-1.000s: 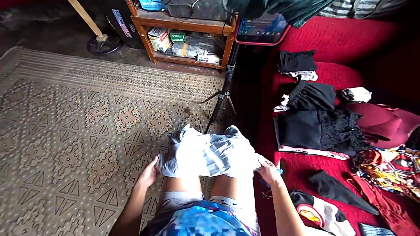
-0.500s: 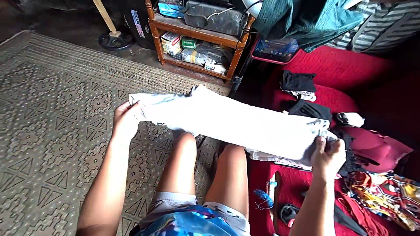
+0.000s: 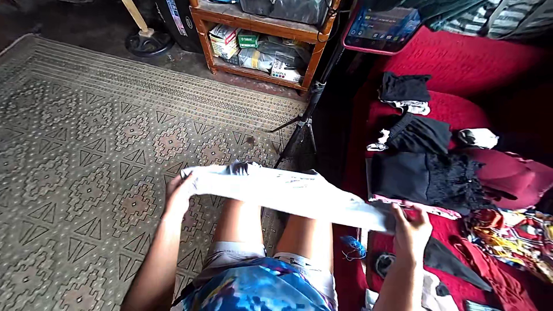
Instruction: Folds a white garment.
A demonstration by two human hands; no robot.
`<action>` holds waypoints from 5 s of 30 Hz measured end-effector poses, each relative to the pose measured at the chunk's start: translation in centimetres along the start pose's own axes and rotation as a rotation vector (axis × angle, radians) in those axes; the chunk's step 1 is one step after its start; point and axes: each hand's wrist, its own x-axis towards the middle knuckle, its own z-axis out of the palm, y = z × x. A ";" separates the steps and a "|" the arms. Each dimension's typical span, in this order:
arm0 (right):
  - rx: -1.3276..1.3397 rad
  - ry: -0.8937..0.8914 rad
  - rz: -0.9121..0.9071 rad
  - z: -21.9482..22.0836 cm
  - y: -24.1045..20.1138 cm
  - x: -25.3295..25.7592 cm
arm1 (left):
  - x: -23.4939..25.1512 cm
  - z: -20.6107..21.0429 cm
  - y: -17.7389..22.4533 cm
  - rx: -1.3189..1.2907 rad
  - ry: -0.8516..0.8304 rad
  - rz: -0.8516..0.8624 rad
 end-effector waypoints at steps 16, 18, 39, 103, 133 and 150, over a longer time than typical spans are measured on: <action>0.025 -0.076 0.107 -1.2 -0.7 -3.9 | -2.7 -6.5 -2.2 0.184 -0.095 -0.166; 0.163 -0.067 -0.052 -1.6 -2.9 -1.9 | -1.7 -5.4 0.4 0.206 -0.092 -0.005; -0.047 -0.079 -0.223 -3.1 -4.6 -0.9 | 0.5 -3.6 6.7 0.496 -0.117 0.374; 0.169 -0.474 0.493 9.3 2.1 -11.1 | -5.7 4.5 -9.4 0.831 -0.487 0.772; -0.193 -0.970 -0.436 22.1 -11.7 -11.3 | 1.8 4.0 -2.8 0.942 -0.684 0.405; -0.146 -0.856 -0.842 24.9 -8.6 -14.5 | -0.1 -5.7 -4.3 1.011 -0.721 0.315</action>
